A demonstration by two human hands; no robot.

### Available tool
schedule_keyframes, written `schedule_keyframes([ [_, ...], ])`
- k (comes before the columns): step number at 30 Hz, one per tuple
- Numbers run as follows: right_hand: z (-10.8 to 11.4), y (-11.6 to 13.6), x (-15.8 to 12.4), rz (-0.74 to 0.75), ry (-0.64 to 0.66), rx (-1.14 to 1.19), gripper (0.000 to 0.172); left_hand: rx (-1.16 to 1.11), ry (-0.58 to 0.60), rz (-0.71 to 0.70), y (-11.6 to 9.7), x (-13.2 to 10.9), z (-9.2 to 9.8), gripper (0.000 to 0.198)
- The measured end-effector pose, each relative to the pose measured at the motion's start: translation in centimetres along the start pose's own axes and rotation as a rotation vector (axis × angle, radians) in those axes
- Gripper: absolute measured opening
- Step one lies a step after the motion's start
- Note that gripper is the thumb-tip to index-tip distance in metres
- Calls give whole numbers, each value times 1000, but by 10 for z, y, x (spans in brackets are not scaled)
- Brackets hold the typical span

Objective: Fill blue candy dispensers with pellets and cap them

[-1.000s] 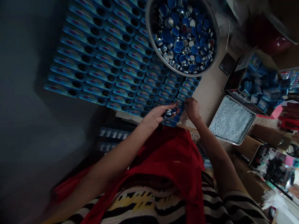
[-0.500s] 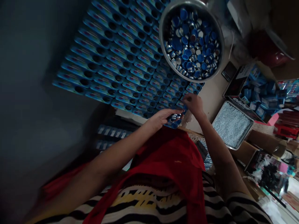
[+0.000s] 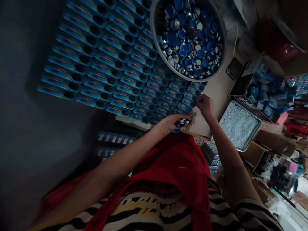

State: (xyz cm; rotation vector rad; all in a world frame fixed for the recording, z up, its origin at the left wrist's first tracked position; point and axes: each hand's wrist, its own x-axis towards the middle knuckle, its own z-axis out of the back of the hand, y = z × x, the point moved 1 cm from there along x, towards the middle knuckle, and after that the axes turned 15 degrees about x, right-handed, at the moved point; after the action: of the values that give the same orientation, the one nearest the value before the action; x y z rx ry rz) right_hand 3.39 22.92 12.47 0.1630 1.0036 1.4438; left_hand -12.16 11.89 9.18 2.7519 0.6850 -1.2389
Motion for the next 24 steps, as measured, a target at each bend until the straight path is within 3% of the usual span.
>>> schedule_keyframes([
  [2,-6,-1,-2,19,-40,-98,19,-57,-56,-20,-5,-11,8,4],
  [5,-18,7,-2,33,3,-342,13,-174,-111,-48,-18,-26,19,11],
  [8,-21,17,5,-62,32,-511,14,-285,-109,-74,-35,-33,26,23],
  [13,-15,19,22,-182,50,-593,36,-372,-52,-121,-48,-29,33,33],
  [16,-11,26,22,-131,66,-607,32,-385,-41,-128,-46,-30,35,35],
  [19,-11,42,8,-9,53,-534,18,-368,-39,-105,-42,-33,36,34],
  [24,-33,60,-31,434,120,-386,20,-417,-128,-42,-31,-27,33,18],
])
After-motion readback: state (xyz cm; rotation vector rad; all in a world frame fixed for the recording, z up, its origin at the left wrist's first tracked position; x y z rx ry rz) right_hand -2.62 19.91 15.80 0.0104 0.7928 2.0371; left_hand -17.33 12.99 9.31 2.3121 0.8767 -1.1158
